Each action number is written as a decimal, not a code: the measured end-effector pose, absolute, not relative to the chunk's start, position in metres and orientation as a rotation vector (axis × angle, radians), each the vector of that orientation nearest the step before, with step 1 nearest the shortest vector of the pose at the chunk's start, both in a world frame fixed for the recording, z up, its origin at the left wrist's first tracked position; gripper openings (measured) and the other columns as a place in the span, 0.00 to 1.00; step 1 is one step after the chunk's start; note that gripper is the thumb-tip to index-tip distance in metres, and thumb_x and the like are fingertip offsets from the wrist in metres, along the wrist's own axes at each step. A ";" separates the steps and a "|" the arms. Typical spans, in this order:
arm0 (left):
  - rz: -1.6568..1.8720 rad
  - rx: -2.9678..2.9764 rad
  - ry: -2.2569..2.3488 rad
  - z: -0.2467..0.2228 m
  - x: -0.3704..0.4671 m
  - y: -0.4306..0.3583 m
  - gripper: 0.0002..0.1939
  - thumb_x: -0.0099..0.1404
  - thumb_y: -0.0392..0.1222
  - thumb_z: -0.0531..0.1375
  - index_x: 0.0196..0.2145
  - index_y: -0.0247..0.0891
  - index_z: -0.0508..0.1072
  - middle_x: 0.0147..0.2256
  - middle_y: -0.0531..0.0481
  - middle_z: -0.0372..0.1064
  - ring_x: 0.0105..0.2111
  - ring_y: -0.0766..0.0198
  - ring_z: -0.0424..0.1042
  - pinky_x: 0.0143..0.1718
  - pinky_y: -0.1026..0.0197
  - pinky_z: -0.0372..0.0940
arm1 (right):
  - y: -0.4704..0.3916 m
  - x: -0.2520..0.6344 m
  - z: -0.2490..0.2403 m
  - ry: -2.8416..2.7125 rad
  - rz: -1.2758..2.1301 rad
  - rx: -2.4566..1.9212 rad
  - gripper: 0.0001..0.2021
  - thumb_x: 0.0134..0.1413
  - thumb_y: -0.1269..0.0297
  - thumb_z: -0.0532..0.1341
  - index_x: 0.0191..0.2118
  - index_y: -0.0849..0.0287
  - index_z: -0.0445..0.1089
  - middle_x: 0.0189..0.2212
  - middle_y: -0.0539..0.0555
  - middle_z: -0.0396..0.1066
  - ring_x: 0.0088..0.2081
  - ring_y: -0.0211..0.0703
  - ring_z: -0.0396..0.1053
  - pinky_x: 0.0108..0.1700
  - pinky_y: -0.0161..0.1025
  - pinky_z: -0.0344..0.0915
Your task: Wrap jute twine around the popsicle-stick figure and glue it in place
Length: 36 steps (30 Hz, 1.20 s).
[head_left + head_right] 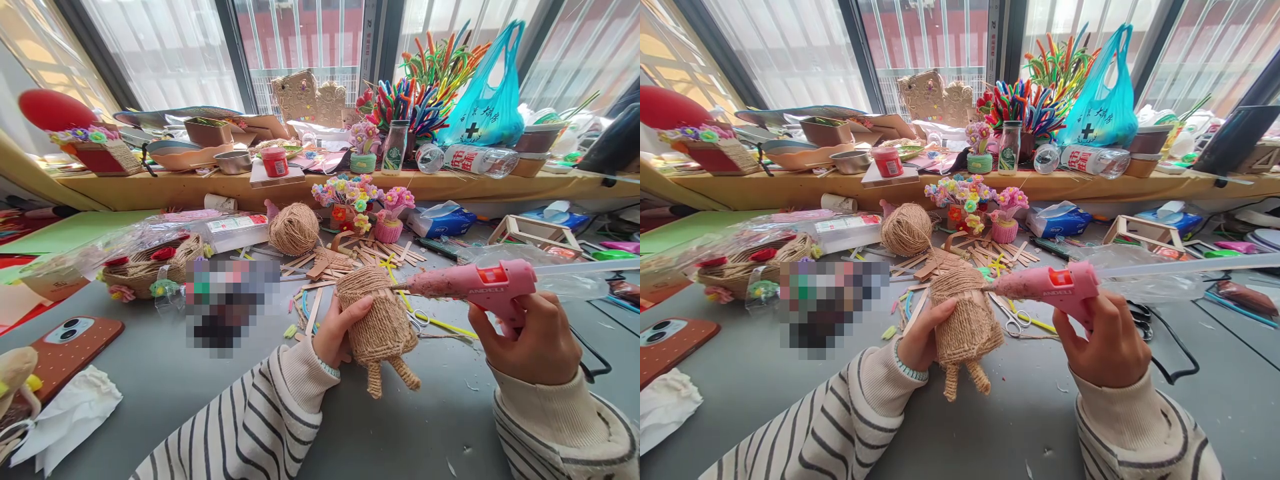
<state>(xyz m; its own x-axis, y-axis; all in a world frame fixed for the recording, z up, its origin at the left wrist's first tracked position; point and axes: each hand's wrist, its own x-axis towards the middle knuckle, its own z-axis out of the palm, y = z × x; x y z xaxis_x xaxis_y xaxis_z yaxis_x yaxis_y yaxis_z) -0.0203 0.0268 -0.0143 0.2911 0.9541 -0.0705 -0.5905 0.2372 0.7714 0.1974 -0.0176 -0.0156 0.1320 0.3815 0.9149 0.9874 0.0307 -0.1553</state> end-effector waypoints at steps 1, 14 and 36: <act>1.169 0.723 0.625 -0.016 -0.020 0.027 0.27 0.46 0.47 0.72 0.44 0.40 0.72 0.43 0.45 0.76 0.49 0.45 0.74 0.48 0.50 0.70 | -0.018 0.197 -0.015 -1.405 -0.854 -1.499 0.15 0.55 0.62 0.62 0.47 0.56 0.65 0.32 0.55 0.70 0.27 0.45 0.68 0.26 0.38 0.59; 1.209 0.882 0.747 -0.017 -0.022 0.027 0.32 0.47 0.50 0.72 0.48 0.40 0.67 0.47 0.43 0.74 0.53 0.44 0.70 0.55 0.43 0.63 | -0.017 0.194 -0.013 -1.378 -0.849 -1.502 0.13 0.54 0.62 0.62 0.47 0.50 0.66 0.32 0.49 0.70 0.27 0.42 0.69 0.25 0.37 0.61; 1.127 0.613 0.508 -0.002 -0.024 0.026 0.18 0.54 0.45 0.67 0.41 0.35 0.74 0.37 0.44 0.78 0.47 0.47 0.75 0.50 0.51 0.66 | -0.014 0.195 -0.009 -1.224 -0.422 -1.769 0.28 0.48 0.40 0.63 0.46 0.59 0.64 0.29 0.56 0.67 0.28 0.50 0.67 0.30 0.44 0.63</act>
